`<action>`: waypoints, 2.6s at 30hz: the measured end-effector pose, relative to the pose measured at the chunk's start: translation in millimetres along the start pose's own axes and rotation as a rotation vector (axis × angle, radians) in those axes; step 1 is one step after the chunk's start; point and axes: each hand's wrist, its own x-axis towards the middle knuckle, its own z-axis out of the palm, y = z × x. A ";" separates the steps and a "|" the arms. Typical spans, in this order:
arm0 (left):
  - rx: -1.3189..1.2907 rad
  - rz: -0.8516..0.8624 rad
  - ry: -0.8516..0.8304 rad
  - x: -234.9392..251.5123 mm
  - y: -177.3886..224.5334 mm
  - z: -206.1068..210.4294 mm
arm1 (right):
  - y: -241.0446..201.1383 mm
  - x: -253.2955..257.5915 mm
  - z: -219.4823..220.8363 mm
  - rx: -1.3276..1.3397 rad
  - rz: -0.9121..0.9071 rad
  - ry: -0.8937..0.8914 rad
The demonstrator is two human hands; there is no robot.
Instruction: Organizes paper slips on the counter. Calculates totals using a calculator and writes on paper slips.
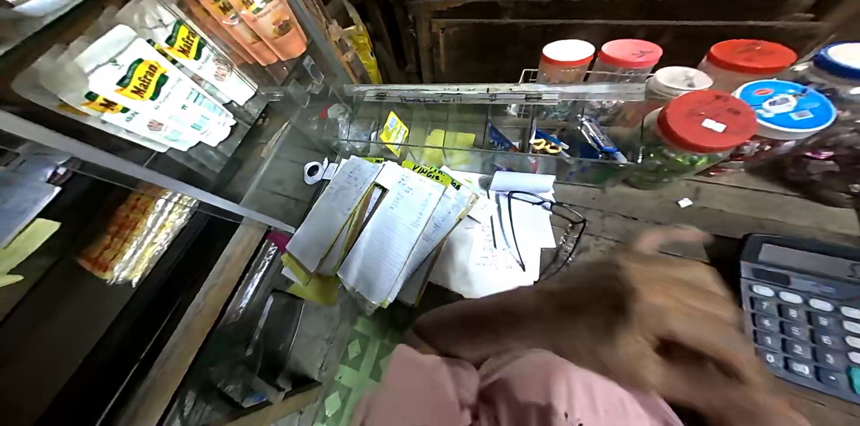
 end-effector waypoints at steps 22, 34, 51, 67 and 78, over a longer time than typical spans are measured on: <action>0.630 -1.483 -0.060 -105.2 -74.4 -107.5 | 80.6 -14.1 -14.9 -0.031 -0.044 -0.176; 0.644 -1.497 -0.117 -102.9 -78.1 -106.2 | 81.7 -14.2 -13.3 0.007 -0.031 -0.180; 0.663 -1.465 -0.131 -104.7 -80.7 -106.3 | 75.1 -13.9 -14.7 -0.058 -0.045 -0.174; 0.662 -1.408 -0.146 -107.1 -69.7 -102.1 | 91.0 -17.1 -12.2 -0.061 -0.072 -0.081; 0.681 -0.969 -0.031 -117.6 -60.5 -96.7 | 89.4 -14.1 -10.8 -0.131 -0.105 -0.028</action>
